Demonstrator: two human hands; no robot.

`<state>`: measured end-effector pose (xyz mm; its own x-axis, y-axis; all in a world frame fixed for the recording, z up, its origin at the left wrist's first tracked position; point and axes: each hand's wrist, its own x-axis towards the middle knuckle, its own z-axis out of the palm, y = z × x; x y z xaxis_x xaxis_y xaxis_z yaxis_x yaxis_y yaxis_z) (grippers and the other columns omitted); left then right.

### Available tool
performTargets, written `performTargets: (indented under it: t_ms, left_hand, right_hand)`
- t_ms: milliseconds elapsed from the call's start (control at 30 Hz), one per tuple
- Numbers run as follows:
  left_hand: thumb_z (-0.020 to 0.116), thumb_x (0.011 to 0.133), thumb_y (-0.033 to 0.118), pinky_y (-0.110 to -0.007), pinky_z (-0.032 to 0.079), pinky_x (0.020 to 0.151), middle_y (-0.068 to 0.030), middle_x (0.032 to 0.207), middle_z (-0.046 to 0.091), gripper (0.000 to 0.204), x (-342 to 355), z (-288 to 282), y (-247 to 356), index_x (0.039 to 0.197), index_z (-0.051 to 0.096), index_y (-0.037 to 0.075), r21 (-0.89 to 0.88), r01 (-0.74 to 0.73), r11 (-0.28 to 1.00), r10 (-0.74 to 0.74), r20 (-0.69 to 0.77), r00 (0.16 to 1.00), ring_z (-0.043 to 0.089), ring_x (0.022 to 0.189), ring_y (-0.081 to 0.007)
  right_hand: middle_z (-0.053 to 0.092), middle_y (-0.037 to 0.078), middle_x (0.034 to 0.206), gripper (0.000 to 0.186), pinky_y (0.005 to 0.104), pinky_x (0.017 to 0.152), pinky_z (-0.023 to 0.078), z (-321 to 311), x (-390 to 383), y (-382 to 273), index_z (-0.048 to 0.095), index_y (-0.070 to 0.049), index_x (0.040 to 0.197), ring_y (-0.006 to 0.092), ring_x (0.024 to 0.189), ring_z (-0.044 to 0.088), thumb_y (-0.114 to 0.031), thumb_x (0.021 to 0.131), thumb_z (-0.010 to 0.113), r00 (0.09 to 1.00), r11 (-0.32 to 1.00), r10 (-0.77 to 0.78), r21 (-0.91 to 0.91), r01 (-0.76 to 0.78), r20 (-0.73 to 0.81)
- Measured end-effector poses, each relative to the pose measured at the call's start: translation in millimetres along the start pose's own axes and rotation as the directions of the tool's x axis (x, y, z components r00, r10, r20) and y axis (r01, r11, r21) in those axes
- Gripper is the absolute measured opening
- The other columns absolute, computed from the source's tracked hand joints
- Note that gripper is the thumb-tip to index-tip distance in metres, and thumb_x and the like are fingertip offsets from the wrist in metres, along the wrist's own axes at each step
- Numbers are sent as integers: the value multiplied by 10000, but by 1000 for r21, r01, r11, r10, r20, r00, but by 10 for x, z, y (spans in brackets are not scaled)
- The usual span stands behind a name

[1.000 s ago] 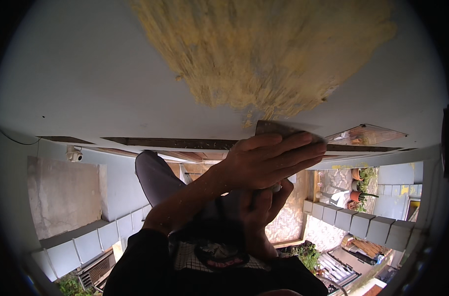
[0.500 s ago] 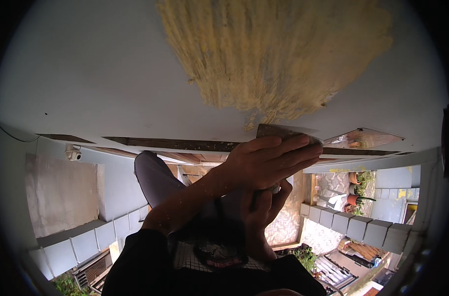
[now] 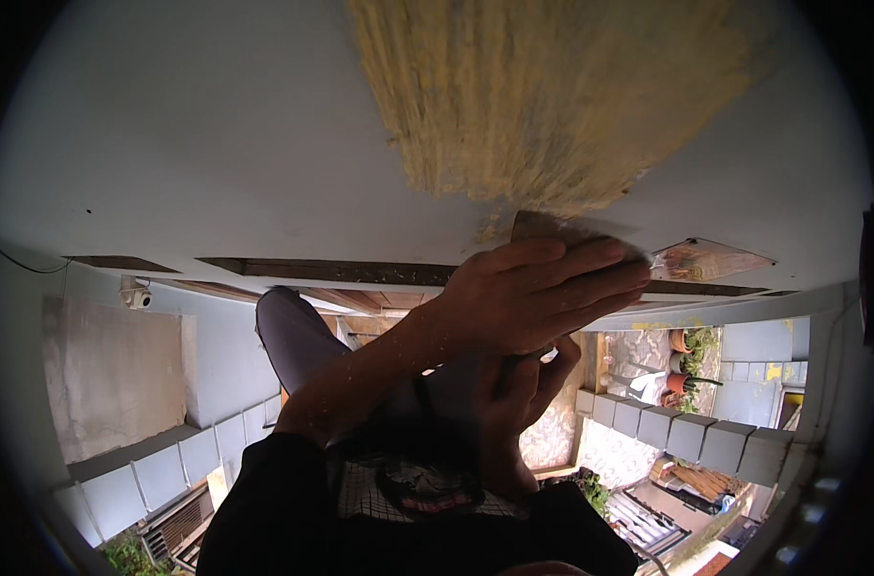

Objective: The person uses a trowel to apply a yellowish plaster-like material to a white ceiling surface. They repeatedly spread and smooth the material in a consistent motion, gradually covering a larger area of the ceiling.

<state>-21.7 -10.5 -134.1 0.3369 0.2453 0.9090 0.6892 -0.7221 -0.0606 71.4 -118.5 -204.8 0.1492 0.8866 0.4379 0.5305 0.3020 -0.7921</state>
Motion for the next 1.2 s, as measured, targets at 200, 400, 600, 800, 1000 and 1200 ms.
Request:
performTargets:
  t_ms: [200,400,600,800,1000,1200]
  left_hand:
    - [688,857,315,-290,243,1145,164,1316,606,342,70,-23,-43,1198,672,305,-31,15,999,-16,-44,999,496,1284,-63]
    - [569,900,325,-323,191,1196,135,1461,478,443,-268,100,-24,1342,567,295,48,-43,998,40,77,996,402,1373,-75]
    - [638,876,319,-284,237,1137,148,1334,594,356,-265,1,67,1229,664,287,-50,59,997,-54,94,994,497,1278,-54]
    - [638,870,318,-294,239,1135,148,1328,600,366,-317,68,29,1234,667,292,-16,16,1000,-16,31,999,519,1259,-45]
    - [655,833,318,-286,238,1131,168,1289,624,348,-123,19,-107,1177,703,284,-6,-22,1000,22,-24,999,533,1239,-39]
    - [649,852,345,-295,193,1162,178,1275,629,309,-227,26,-9,1152,710,301,-38,13,999,-14,-21,1000,524,1247,-50]
  right_hand:
    - [486,166,1177,502,320,805,458,139,-1,-120,380,47,1279,180,1037,527,-377,1015,435,983,921,161,370,-120,-83]
    - [490,194,1157,405,359,826,453,100,-51,96,402,41,1284,266,1016,542,-237,1001,481,998,974,27,228,-13,-57]
    - [475,246,1181,375,407,760,466,87,-104,189,449,38,1282,341,993,558,-140,967,547,978,976,-207,-77,205,-19]
    - [477,271,1182,369,408,702,465,137,-59,223,486,21,1260,352,957,565,-170,958,582,924,895,-375,-289,340,-76]
    - [478,235,1162,381,389,687,452,115,136,158,457,8,1279,306,928,558,-157,959,581,946,944,-323,-71,322,-8]
    - [471,191,1149,367,349,682,444,30,-24,204,461,4,1277,243,927,554,-86,944,588,965,959,-256,-107,261,64]
